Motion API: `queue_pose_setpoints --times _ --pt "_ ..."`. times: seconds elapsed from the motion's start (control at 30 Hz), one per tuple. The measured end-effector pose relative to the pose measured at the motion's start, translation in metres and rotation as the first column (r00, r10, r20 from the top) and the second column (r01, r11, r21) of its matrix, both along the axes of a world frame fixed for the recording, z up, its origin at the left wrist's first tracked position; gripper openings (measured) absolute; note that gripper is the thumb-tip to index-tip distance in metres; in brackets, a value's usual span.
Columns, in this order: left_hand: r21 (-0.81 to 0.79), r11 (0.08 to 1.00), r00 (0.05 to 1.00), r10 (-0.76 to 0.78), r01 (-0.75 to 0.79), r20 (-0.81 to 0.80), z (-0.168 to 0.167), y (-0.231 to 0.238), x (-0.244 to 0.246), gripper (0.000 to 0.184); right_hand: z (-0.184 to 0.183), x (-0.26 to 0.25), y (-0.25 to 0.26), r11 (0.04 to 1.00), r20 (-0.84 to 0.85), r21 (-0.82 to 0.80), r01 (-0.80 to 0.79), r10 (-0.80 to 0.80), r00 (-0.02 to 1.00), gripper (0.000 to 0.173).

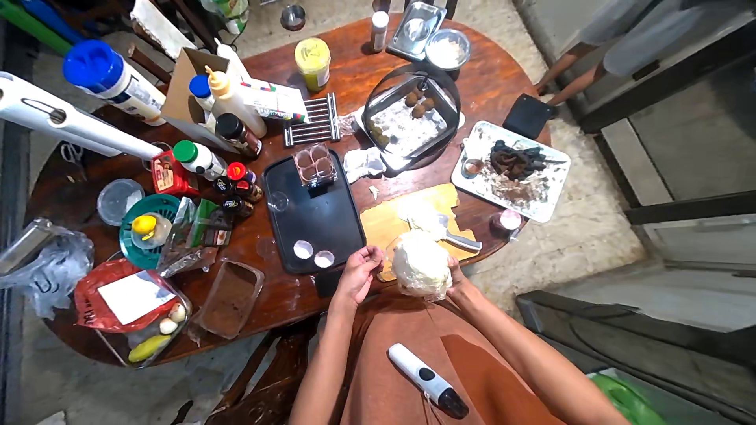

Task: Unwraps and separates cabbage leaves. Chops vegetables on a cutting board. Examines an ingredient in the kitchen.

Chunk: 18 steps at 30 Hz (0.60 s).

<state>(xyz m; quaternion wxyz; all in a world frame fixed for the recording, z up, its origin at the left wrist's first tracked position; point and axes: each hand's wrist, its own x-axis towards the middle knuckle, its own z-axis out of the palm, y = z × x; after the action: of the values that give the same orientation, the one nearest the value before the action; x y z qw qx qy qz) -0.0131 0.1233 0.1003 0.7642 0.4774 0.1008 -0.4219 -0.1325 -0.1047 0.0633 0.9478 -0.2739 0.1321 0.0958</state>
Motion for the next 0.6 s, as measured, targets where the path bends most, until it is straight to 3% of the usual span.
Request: queue_pose_setpoints --times 0.13,0.27,0.33,0.4,0.47,0.6 --pt "0.168 0.985 0.971 -0.079 0.041 0.226 0.002 -0.01 -0.011 0.017 0.0 0.001 -0.001 0.999 0.038 0.047 0.002 -0.004 0.999 0.048" --pt "0.31 0.951 0.916 -0.11 -0.016 0.386 0.003 -0.021 -0.019 0.018 0.011 0.007 0.004 0.992 0.091 0.126 0.002 -0.014 0.996 0.041" --pt "0.374 0.926 0.906 -0.113 -0.053 0.408 0.004 -0.022 -0.019 0.034 0.01 0.008 0.002 0.989 0.107 0.145 0.004 -0.02 0.994 0.04" --pt "0.374 0.927 0.93 -0.106 -0.036 0.352 0.003 -0.018 -0.017 0.049 0.003 0.007 0.0 0.986 0.131 0.168 -0.003 -0.019 0.991 0.041" --pt "0.315 0.949 0.969 -0.057 -0.022 0.239 -0.003 -0.013 -0.013 0.046 -0.006 0.005 -0.002 0.981 0.173 0.194 -0.016 -0.019 0.985 0.042" --pt "0.183 0.982 0.999 -0.045 0.04 0.019 -0.006 -0.014 -0.01 0.058 -0.011 0.006 -0.007 0.976 0.255 0.21 -0.065 0.01 0.967 0.043"
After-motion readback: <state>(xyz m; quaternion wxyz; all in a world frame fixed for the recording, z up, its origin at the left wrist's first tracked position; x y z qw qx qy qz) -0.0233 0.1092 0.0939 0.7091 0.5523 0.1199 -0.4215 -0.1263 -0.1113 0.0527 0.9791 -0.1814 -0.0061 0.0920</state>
